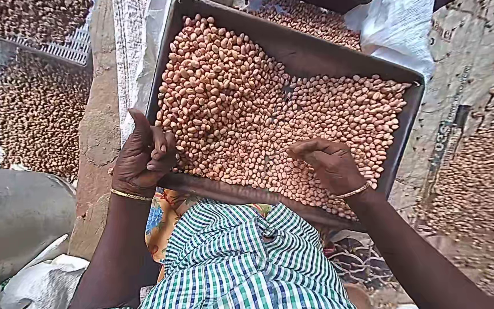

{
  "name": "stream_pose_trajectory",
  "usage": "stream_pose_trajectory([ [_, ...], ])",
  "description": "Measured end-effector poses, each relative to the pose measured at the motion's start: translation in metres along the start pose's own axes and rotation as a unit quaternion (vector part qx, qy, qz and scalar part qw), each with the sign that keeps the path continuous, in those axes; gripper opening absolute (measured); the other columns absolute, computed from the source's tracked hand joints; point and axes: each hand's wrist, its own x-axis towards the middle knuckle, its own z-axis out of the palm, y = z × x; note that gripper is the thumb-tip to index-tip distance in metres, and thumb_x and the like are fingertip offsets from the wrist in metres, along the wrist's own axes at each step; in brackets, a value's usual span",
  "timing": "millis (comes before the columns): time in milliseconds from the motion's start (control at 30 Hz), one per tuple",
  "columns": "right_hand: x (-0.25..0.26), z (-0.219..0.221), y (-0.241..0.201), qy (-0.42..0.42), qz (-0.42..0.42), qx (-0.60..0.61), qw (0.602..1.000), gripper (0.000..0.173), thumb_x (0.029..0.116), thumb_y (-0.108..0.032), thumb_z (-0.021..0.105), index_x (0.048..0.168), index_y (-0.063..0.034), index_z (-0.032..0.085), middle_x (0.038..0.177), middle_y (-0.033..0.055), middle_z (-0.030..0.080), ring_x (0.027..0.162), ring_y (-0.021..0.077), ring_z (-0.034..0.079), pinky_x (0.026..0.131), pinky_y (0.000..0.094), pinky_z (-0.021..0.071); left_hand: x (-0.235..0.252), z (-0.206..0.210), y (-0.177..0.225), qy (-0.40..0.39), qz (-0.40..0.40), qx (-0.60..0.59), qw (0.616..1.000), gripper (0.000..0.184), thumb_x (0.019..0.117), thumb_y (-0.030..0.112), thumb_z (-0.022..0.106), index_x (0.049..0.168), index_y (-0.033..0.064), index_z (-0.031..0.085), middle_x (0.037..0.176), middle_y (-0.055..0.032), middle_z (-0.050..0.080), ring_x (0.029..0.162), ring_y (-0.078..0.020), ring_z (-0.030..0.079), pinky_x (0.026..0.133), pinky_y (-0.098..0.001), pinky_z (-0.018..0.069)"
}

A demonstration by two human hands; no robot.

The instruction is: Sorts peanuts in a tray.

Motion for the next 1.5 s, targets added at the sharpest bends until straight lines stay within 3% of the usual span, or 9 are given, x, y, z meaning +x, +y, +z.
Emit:
stream_pose_trajectory([
  [133,0.041,-0.003,0.002,0.178,0.045,0.057,0.981,0.027,0.0931,0.014,0.045,0.11,-0.0009,0.06,0.103,0.0002,0.071,0.089,0.0064,0.073,0.083,0.0242,0.0611,0.0,0.002,0.002,0.033,-0.011,0.006,0.999,0.061,0.1089,0.049,0.034,0.066,0.0158,0.062,0.054,0.0085,0.052,0.042,0.0013,0.049,0.04,-0.0119,0.0393],
  [300,0.0,0.001,-0.003,0.057,-0.108,-0.24,0.963,0.019,0.0964,-0.006,0.064,0.109,0.0038,0.073,0.127,0.0172,0.067,0.114,0.0145,0.065,0.097,0.0253,0.0517,0.0,0.002,0.001,0.038,-0.006,0.019,0.999,0.059,0.108,0.049,0.037,0.067,0.017,0.063,0.054,0.0099,0.053,0.042,0.0024,0.048,0.04,-0.0109,0.0385],
  [467,-0.009,-0.04,-0.005,0.19,-0.067,-0.236,0.951,0.017,0.0967,-0.006,0.064,0.106,0.0074,0.069,0.122,0.0138,0.067,0.111,0.0005,0.064,0.096,0.0149,0.0507,0.0,-0.001,0.002,0.056,-0.003,0.044,0.997,0.063,0.1091,0.05,0.03,0.066,0.016,0.06,0.052,0.0085,0.049,0.04,0.0003,0.046,0.039,-0.0128,0.0385],
  [600,-0.042,-0.02,0.003,0.052,-0.133,-0.389,0.91,0.017,0.0937,0.0,0.063,0.103,0.0085,0.075,0.124,0.0251,0.069,0.118,0.0362,0.068,0.102,0.0415,0.0522,0.0,0.002,0.002,0.061,-0.001,0.062,0.996,0.062,0.1093,0.048,0.031,0.066,0.018,0.063,0.054,0.0107,0.053,0.042,0.0028,0.047,0.04,-0.0118,0.039],
  [700,-0.05,-0.02,0.017,0.012,-0.149,-0.447,0.882,0.019,0.0936,-0.001,0.064,0.106,0.0099,0.074,0.134,0.0273,0.064,0.114,0.0414,0.069,0.095,0.0463,0.0561,0.0,0.0,0.001,0.058,-0.001,0.077,0.995,0.061,0.1089,0.049,0.032,0.066,0.0193,0.063,0.054,0.0116,0.053,0.042,0.0031,0.047,0.04,-0.0119,0.0387],
  [900,-0.047,-0.016,0.014,0.113,-0.144,-0.346,0.92,0.016,0.0963,-0.004,0.064,0.1,0.0081,0.073,0.122,0.022,0.07,0.119,0.027,0.067,0.103,0.032,0.0507,-0.002,0.0,0.001,0.082,0.005,0.082,0.993,0.064,0.1088,0.052,0.028,0.063,0.0186,0.058,0.051,0.0103,0.048,0.039,0.0021,0.043,0.038,-0.0118,0.0365],
  [1200,-0.054,-0.003,0.025,0.058,-0.151,-0.468,0.869,0.015,0.0912,0.005,0.062,0.097,0.0147,0.072,0.129,0.0299,0.066,0.112,0.0459,0.069,0.094,0.05,0.0567,0.0,0.001,0.002,0.048,0.009,0.093,0.994,0.06,0.1094,0.047,0.032,0.066,0.0199,0.063,0.054,0.0122,0.053,0.041,0.0039,0.046,0.039,-0.0112,0.0372],
  [1367,-0.045,0.016,-0.018,0.169,-0.153,-0.149,0.962,0.01,0.0976,-0.002,0.064,0.104,0.0026,0.069,0.123,0.0056,0.069,0.113,0.0042,0.066,0.096,0.0183,0.0542,0.0,0.002,0.002,0.002,-0.011,0.109,0.994,0.056,0.1064,0.05,0.04,0.07,0.0179,0.068,0.057,0.0109,0.057,0.044,0.0043,0.048,0.041,-0.0107,0.0385],
  [1500,-0.016,0.096,-0.05,0.05,-0.247,-0.126,0.959,0.022,0.0927,-0.005,0.069,0.108,0.0098,0.074,0.124,0.0232,0.07,0.12,0.0238,0.068,0.104,0.0281,0.0506,0.004,0.02,0.001,-0.038,-0.204,0.253,0.945,0.064,0.108,0.053,0.031,0.093,0.008,0.075,0.062,0.0039,0.063,0.041,0.0041,0.049,0.039,-0.0092,0.041],
])
